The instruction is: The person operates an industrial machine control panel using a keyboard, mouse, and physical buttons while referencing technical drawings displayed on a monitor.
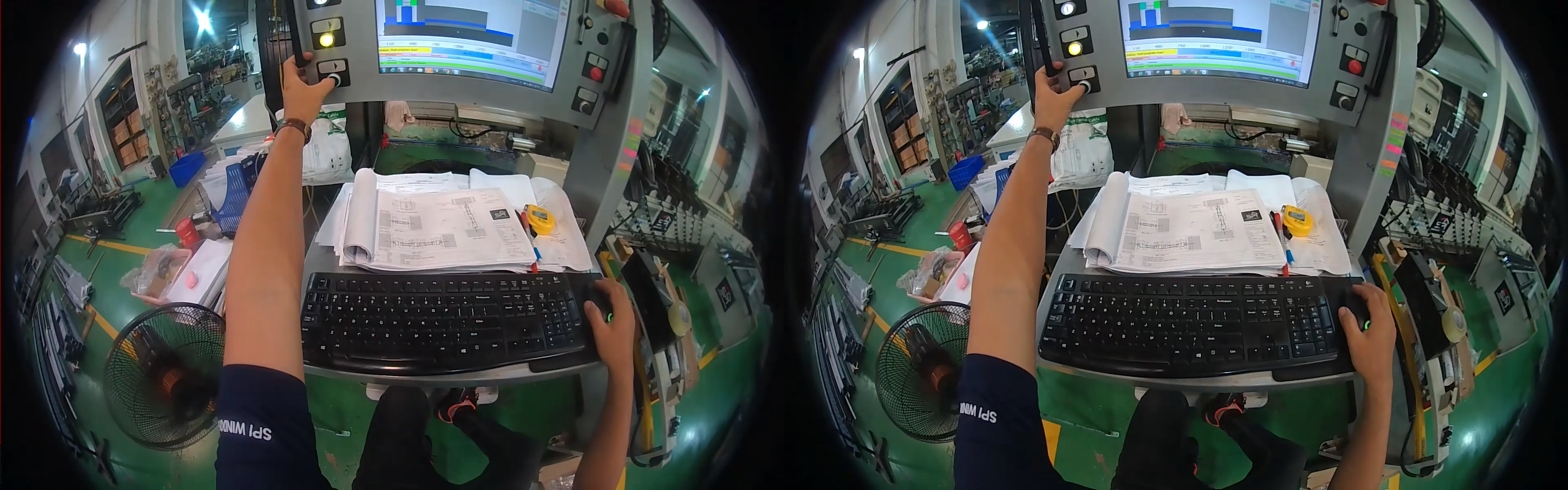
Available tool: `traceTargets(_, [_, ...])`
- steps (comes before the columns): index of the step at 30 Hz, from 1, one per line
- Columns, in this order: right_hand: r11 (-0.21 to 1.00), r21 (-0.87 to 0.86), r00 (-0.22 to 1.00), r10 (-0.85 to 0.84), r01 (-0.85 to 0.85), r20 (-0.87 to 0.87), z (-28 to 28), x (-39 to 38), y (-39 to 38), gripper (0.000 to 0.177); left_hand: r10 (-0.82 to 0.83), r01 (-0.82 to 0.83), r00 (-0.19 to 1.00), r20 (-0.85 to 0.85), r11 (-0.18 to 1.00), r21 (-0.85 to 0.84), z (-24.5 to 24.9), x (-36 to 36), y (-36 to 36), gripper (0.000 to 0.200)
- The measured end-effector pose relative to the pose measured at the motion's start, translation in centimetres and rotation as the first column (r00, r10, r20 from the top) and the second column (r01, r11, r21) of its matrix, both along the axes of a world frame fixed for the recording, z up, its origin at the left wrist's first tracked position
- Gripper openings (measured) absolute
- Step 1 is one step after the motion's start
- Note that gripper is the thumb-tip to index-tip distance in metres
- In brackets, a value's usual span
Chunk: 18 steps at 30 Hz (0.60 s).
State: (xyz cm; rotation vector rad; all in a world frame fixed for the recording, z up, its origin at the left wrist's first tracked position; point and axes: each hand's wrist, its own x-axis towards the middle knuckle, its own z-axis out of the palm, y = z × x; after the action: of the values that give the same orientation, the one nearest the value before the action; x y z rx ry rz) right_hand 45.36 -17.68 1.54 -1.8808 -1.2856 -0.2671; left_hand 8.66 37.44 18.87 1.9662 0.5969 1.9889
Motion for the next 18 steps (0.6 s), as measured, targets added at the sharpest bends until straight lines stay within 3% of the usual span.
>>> traceTargets(18, [1.000, 0.005, 1.000, -0.004, 0.004, -0.012, 0.13, -0.10, -0.09, 0.041, 0.002, -0.002, 0.999, 0.047, 1.000, 0.012, -0.20, 0.14, 0.22, 0.070])
